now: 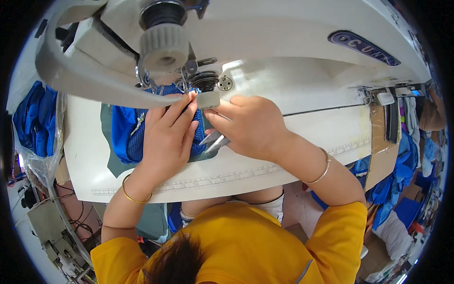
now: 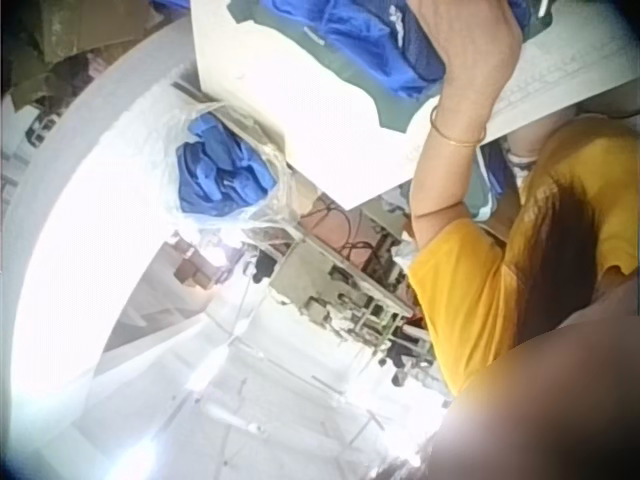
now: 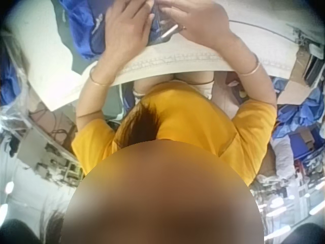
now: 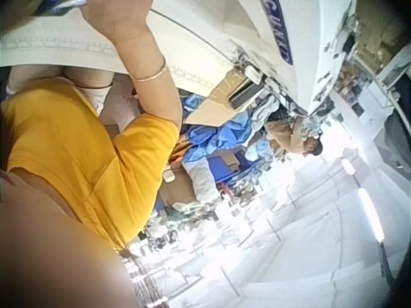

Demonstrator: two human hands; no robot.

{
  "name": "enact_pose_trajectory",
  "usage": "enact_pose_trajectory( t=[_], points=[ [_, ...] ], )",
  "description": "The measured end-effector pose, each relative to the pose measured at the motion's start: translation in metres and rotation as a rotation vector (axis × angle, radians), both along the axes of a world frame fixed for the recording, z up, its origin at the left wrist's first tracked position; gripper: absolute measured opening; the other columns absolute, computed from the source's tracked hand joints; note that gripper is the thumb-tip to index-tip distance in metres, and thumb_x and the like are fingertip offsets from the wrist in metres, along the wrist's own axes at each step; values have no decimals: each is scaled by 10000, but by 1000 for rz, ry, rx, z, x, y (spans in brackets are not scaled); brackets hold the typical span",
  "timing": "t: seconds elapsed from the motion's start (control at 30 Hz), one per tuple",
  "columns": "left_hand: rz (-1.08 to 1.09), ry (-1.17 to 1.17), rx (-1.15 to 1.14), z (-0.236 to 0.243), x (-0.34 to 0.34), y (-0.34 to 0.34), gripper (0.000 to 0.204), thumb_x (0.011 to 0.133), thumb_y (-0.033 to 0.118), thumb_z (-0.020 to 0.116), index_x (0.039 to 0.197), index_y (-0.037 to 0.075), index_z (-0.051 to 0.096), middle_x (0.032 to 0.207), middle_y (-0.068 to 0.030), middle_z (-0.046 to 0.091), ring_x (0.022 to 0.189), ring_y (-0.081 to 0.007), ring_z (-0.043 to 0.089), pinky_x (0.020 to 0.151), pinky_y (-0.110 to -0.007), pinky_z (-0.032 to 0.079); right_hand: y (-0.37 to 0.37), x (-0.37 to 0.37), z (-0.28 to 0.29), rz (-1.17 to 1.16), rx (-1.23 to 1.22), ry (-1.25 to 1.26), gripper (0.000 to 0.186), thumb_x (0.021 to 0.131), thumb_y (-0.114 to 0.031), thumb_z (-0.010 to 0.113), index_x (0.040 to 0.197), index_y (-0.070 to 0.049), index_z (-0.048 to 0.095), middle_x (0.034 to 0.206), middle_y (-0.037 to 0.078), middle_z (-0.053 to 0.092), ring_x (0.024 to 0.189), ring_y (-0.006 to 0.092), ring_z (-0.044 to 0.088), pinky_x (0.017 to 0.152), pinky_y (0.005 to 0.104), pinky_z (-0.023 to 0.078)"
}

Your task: Sewing a blue mesh pocket onto a green textile panel using an industrial sewing machine.

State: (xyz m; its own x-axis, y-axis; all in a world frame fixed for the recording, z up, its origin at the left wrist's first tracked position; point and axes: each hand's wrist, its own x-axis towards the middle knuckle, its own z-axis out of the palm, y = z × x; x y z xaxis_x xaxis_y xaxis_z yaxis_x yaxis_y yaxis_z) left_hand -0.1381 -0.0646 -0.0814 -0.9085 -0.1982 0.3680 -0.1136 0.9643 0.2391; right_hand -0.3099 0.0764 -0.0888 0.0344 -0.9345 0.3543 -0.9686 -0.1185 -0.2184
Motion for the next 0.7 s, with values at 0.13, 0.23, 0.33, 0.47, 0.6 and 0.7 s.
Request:
enact_pose_trajectory(
  t=[0.13,0.23,0.33,0.47,0.6,0.7],
  points=[
    [11,5,9,-1,0,-1,388,847,78,690,1212,-50,661,1317,-128,632,1169,-305,566,899,-430,467,0,1,-6,6,-53,37,207,818,-236,777,995,-132,746,1005,-87,695,641,138,611,491,298,435],
    [0,16,28,-1,0,-3,372,847,79,683,1197,-47,666,1318,-123,633,1172,-302,562,912,-427,461,-3,1,-7,-4,-73,14,155,844,-233,748,945,-116,740,824,-68,655,657,151,581,530,310,481],
    [15,20,3,-3,-1,-5,352,847,81,678,1177,-39,672,1312,-120,636,1178,-301,556,932,-429,450,-5,-1,-7,-19,-89,10,139,838,-240,754,920,-128,743,779,-63,649,652,156,576,520,316,473],
    [8,66,-16,-6,-5,-8,325,849,79,677,1157,-26,681,1305,-112,615,1199,-299,539,956,-434,442,-8,-6,-8,-33,-25,94,255,806,-162,787,1058,-140,761,1215,-88,734,757,127,695,523,276,480],
    [72,77,-4,-10,-9,-9,290,841,79,694,1120,-1,696,1234,-105,631,1191,-297,550,961,-448,450,-7,-7,-11,-44,-25,89,248,806,-167,790,1051,-137,766,1229,-83,730,787,127,705,540,271,497],
    [11,130,-61,-9,-7,-10,276,822,100,724,1078,-1,700,1183,-116,664,1164,-303,575,961,-459,454,-6,-6,-13,-20,-30,87,222,807,-163,791,1026,-132,769,1227,-78,731,791,123,711,536,274,501]
  ],
)
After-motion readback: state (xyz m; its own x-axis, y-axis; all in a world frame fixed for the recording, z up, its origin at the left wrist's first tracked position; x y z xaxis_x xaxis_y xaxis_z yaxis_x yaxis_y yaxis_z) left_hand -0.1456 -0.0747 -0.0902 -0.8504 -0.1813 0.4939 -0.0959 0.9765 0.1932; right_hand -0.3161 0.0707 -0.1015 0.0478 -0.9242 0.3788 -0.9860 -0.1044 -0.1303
